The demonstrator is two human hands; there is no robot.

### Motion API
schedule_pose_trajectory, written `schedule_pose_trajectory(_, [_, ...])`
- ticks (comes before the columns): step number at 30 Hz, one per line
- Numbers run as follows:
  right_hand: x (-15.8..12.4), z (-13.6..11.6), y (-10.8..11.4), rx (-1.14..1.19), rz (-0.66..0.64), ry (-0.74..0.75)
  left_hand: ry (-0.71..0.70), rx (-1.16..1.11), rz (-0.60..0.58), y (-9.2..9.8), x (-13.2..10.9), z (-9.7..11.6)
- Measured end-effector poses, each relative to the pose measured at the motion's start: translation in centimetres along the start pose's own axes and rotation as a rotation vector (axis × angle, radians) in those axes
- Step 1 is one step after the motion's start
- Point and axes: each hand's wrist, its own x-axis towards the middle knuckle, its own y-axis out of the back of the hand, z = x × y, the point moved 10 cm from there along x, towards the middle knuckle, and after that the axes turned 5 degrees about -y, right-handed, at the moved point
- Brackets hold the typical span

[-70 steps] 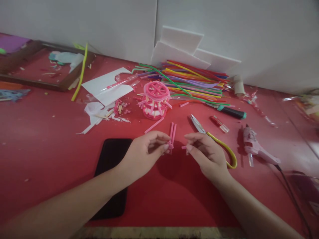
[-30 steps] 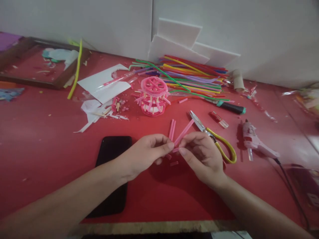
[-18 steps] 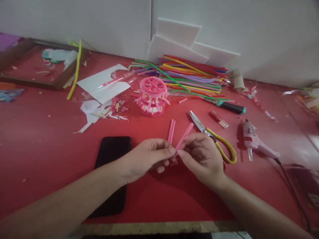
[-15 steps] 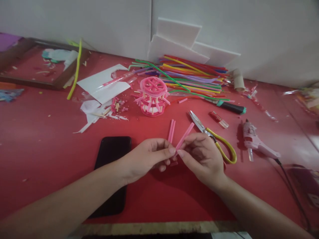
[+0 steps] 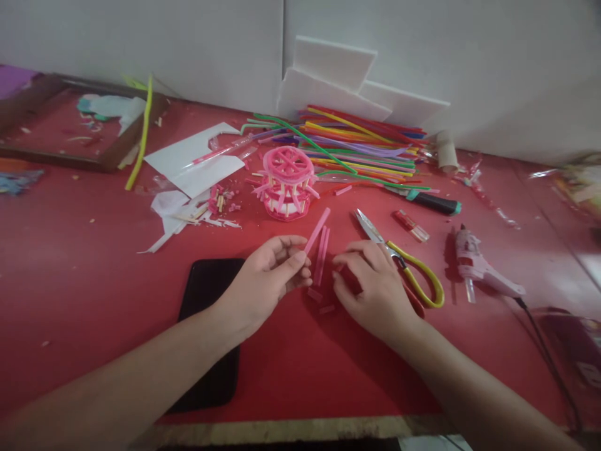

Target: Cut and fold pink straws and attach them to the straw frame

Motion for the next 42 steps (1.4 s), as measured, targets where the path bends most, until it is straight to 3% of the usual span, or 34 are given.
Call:
schedule_pose_trajectory(6, [-0.3, -3.4, -1.0, -0.224, -0.052, 0.315, -0.006, -0.036, 0.025, 0.2, 0.2, 0.0])
schedule_pose_trajectory(14, [0.0, -3.6, -1.4, -0.144, -0.035, 0.470, 0.018, -0.062, 0.030, 0.5, 0.0, -0.4])
schedule_pose_trajectory(17, [0.2, -3.5, -1.2, -0.123, -0.031, 0.456, 0.003, -0.040, -0.016, 0.1, 0.0, -0.4])
schedule_pose_trajectory(23, [-0.1, -2.9, 2.8, -0.029, 0.183, 0.376, 0.063, 0.076, -0.076, -0.7, -0.6, -0.7])
schedule_pose_trajectory(27, [-0.7, -3.4, 2.5, -0.081, 0.128, 0.435, 0.188, 0.160, -0.136, -1.5, -1.3, -1.7])
schedule_pose_trajectory(34, [-0.4, -3.3, 2.3, -0.073, 0.101, 0.367, 0.209, 0.150, -0.156, -1.6, -1.2, -1.8])
schedule_pose_trajectory(38, [-0.3, -3.4, 2.5, -0.064, 0.092, 0.336, 0.191, 0.206, -0.191, -1.7, -1.2, -1.9])
schedule_pose_trajectory(42, [-0.4, -3.7, 3.1, -0.051, 0.141, 0.316, 0.028, 0.393, -0.277, -2.3, -1.3, -0.9])
